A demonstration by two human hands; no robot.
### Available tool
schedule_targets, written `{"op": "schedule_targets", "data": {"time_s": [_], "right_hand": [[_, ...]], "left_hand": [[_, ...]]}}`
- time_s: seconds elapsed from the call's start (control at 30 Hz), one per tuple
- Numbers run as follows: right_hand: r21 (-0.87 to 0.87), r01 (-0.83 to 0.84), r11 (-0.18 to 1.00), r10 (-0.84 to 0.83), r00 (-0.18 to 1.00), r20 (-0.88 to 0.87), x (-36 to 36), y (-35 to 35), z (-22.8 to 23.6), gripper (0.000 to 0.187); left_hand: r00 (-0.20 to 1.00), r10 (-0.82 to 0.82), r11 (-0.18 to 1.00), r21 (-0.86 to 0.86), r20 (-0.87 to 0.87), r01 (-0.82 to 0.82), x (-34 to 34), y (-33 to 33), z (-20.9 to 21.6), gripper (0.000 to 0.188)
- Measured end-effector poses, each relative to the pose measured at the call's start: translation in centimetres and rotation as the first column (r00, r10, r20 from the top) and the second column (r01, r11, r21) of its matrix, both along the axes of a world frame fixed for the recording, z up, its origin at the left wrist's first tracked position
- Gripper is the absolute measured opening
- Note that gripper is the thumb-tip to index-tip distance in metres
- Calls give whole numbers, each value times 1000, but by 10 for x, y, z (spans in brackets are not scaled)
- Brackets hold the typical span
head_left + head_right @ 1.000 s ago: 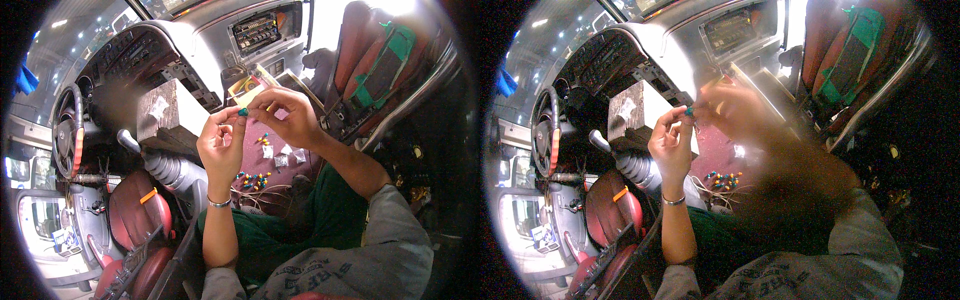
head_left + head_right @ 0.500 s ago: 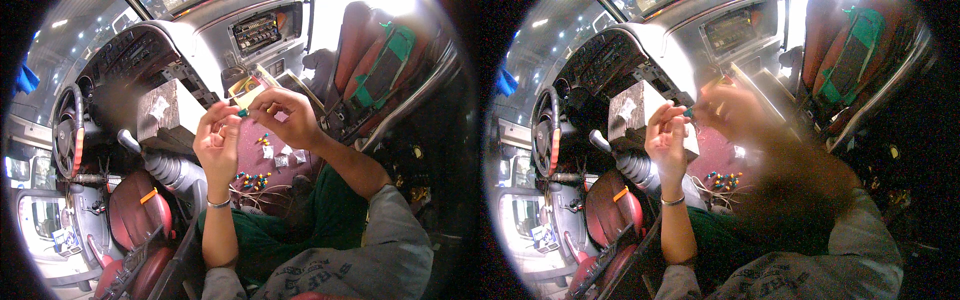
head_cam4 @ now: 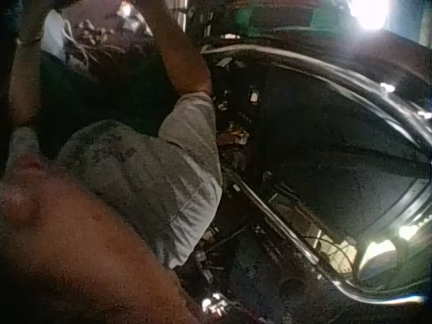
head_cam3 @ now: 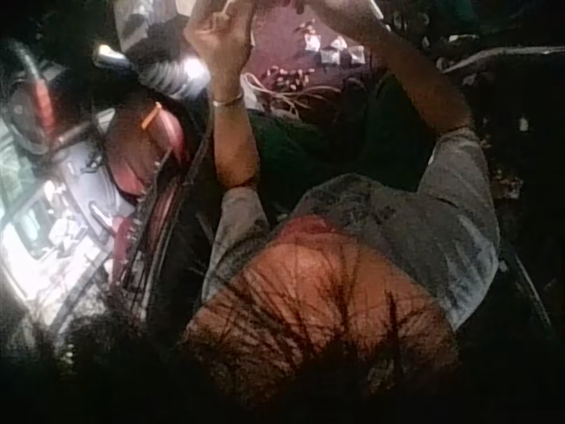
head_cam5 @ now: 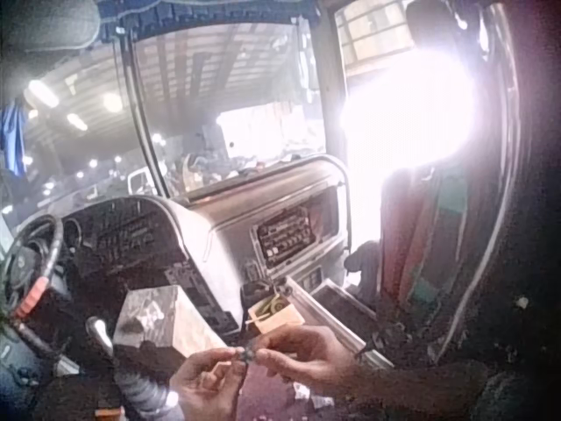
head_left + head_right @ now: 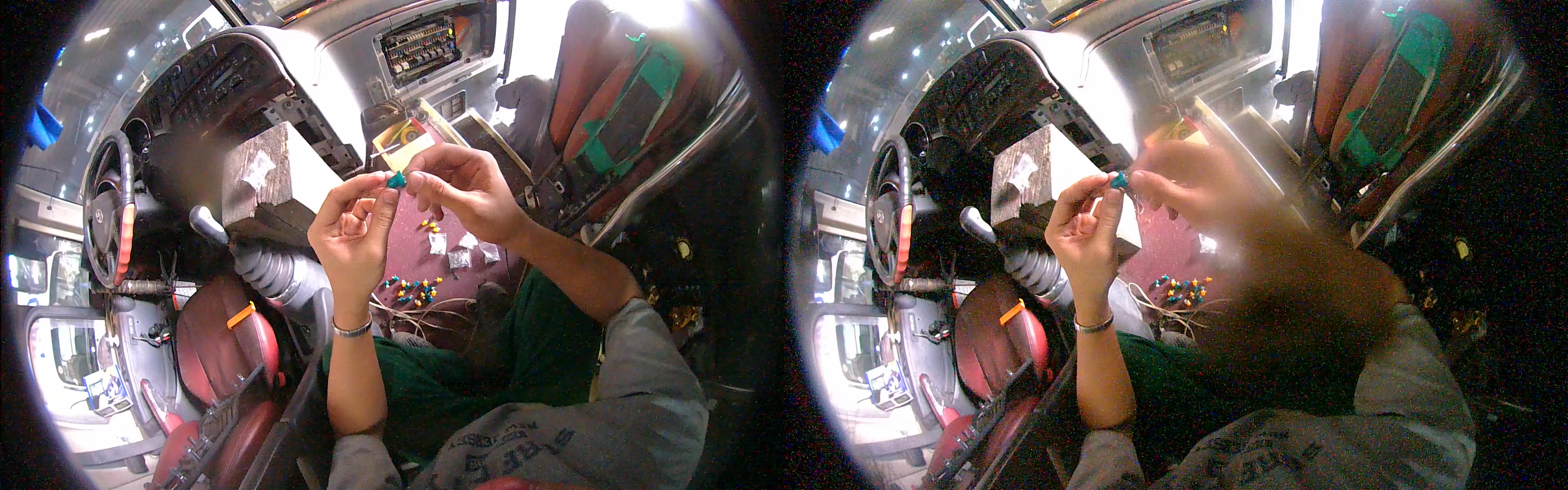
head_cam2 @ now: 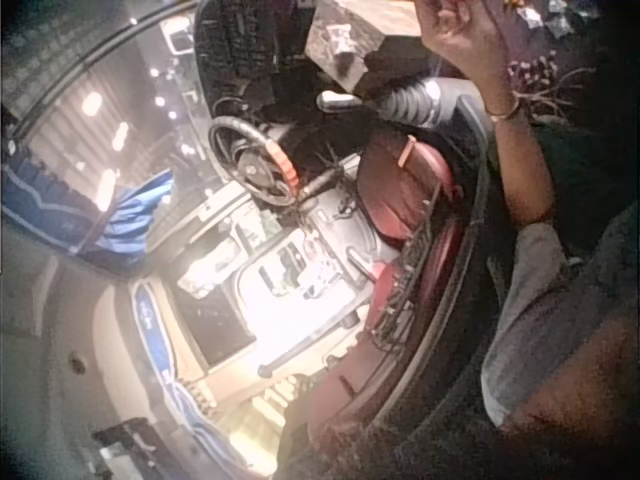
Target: The person sits on the floor of a vehicle and assembles small colored wire connectors by hand. They repeatedly pick up individual connectors and wires, insert the wires into the connectors, and place the assembled units on the floor.
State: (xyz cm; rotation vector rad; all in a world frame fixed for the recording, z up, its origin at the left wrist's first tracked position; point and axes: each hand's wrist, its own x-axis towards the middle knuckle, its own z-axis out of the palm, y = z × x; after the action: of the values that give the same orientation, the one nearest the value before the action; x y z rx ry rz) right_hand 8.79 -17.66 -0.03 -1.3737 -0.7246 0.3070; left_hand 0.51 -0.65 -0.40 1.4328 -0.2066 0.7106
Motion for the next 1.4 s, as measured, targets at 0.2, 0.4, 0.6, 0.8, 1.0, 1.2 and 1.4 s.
{"op": "schedule_targets", "data": {"time_s": [0.2, 0.4, 0.6, 0.8, 1.0, 1.2, 1.4], "right_hand": [[39, 31, 999, -37, 984, 172, -4, 2, 3, 18], [-30, 66, 997, -59, 977, 204, -10, -1, 5, 19], [-194, 45, 980, 12, 959, 283, 5, -8, 12, 16], [-223, 245, 944, -94, 844, 529, 81, -10, 32, 21], [-541, 402, 739, 16, 792, 610, 155, 8, -200, 19], [-871, 283, 401, -9, 952, 305, 155, -27, -430, 16], [-799, 318, 511, -238, 945, 224, 141, 0, -479, 23]], "left_hand": [[1000, 4, 1000, 1, -17, -4, 0, 5, -4, 23], [997, 24, 998, 53, -77, -20, -3, 3, -4, 19], [993, 36, 992, 125, -114, -22, 7, 7, -7, 32], [915, 366, 855, 449, -168, -259, 9, 40, -9, 41], [835, 333, 811, 585, -437, -18, 6, 70, -36, 41], [679, 340, 727, 640, -651, 250, -6, 75, -50, 45], [688, 334, 733, 637, -644, 241, -12, 69, -45, 53]]}}
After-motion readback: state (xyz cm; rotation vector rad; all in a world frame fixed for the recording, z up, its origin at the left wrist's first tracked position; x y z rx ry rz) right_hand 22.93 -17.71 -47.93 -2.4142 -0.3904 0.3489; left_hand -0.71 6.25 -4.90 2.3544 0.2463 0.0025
